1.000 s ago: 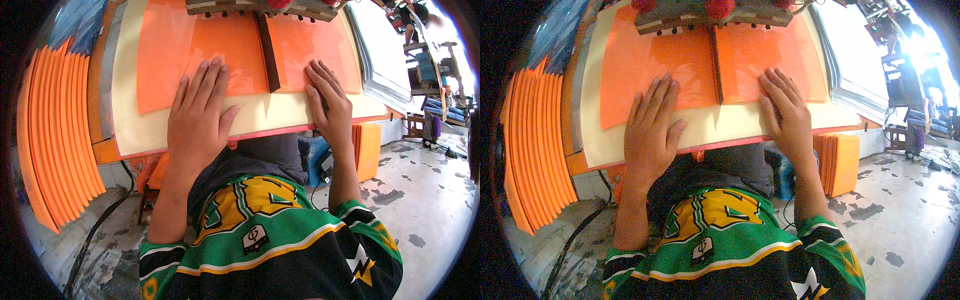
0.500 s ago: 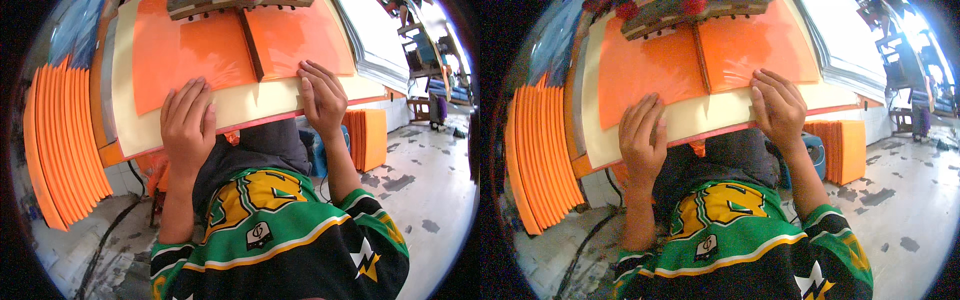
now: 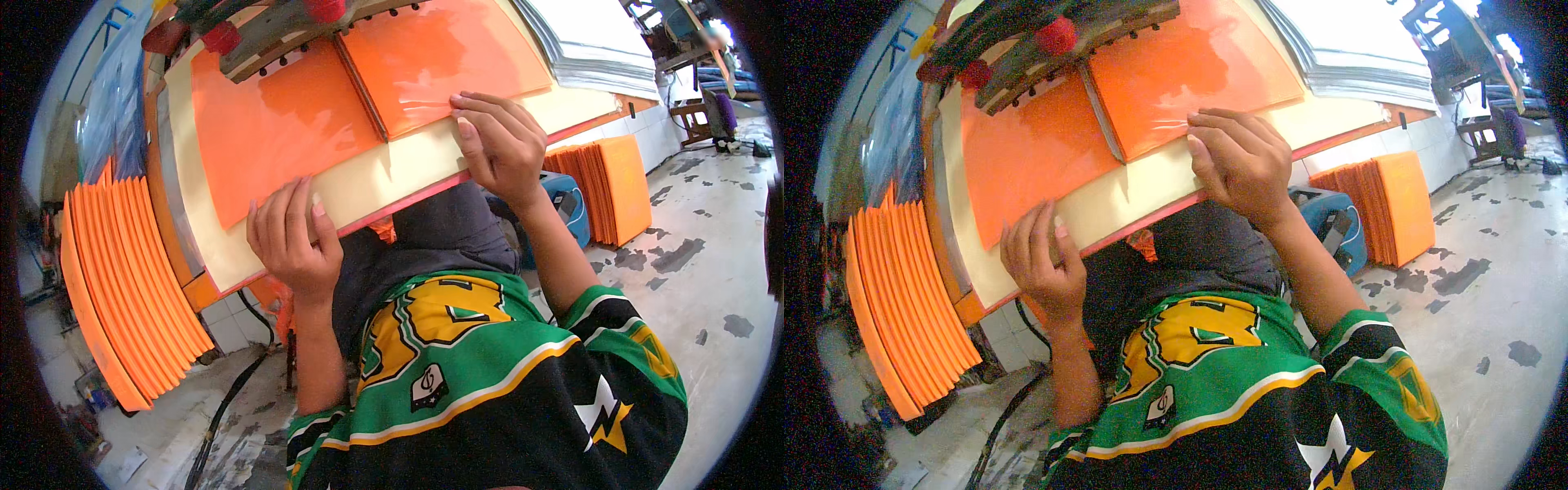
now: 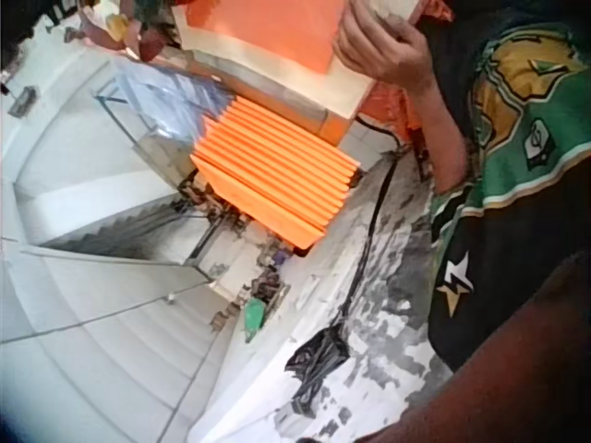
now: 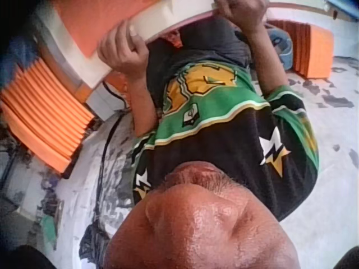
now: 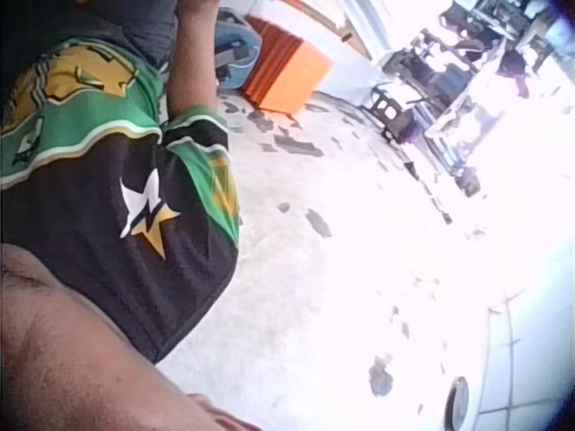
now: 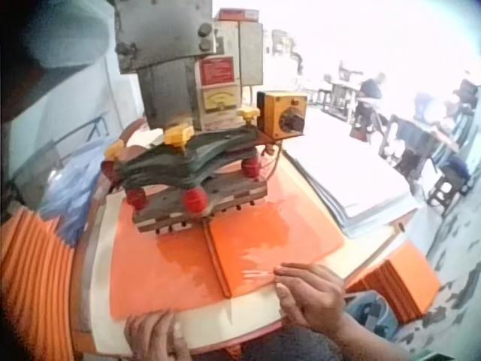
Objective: The person places orange plastic covers and white paper inserts onto the bed of a press machine. They align the edges by hand, operate the machine to weld the materials together, then remove the finished folders and stack them to the left side.
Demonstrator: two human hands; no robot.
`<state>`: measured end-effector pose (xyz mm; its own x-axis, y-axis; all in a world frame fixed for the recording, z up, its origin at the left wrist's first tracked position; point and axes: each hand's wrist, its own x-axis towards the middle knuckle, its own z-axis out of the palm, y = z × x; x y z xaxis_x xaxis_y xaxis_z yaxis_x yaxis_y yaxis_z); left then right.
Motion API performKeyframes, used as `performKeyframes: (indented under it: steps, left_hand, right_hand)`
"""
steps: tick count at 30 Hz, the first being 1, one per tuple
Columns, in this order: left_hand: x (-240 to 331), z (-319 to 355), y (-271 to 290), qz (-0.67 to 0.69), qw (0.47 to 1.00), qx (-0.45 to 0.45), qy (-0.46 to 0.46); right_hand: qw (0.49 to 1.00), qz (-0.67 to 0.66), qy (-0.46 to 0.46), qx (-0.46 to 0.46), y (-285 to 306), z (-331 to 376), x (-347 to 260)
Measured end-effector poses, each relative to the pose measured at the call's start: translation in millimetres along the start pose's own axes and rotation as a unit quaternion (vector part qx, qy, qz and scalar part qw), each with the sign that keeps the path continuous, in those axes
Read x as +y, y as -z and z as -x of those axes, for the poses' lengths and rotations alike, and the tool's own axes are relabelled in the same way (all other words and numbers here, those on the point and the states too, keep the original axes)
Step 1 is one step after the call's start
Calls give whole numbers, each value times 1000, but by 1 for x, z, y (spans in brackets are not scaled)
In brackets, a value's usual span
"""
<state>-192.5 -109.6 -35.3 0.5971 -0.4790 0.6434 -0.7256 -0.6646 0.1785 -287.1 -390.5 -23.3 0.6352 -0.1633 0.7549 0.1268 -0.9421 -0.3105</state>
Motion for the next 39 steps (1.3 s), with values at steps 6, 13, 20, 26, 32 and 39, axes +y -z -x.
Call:
performKeyframes:
  steps: [6, 13, 20, 26, 32, 39]
  left_hand:
    - [2, 0, -1, -2, 1000, 6, 2]
    - [2, -1, -1, 16, 1000, 11, 0]
    - [4, -1, 1, 33, 999, 5, 10]
    - [4, -2, 1, 46, 999, 10, 14]
    - [3, 0, 2, 58, 998, 15, 14]
    - [2, 2, 1, 82, 996, 10, 17]
  right_hand:
    - [1000, -2, 18, 13, -1, -1, 2]
    - [1000, 0, 17, 12, -1, -2, 1]
    - [1000, 4, 10, 21, -5, 3, 5]
    - [1000, -5, 4, -1, -1, -2, -2]
    - [1000, -5, -1, -4, -1, -2, -3]
    - [1000, -3, 3, 14, -7, 2, 2]
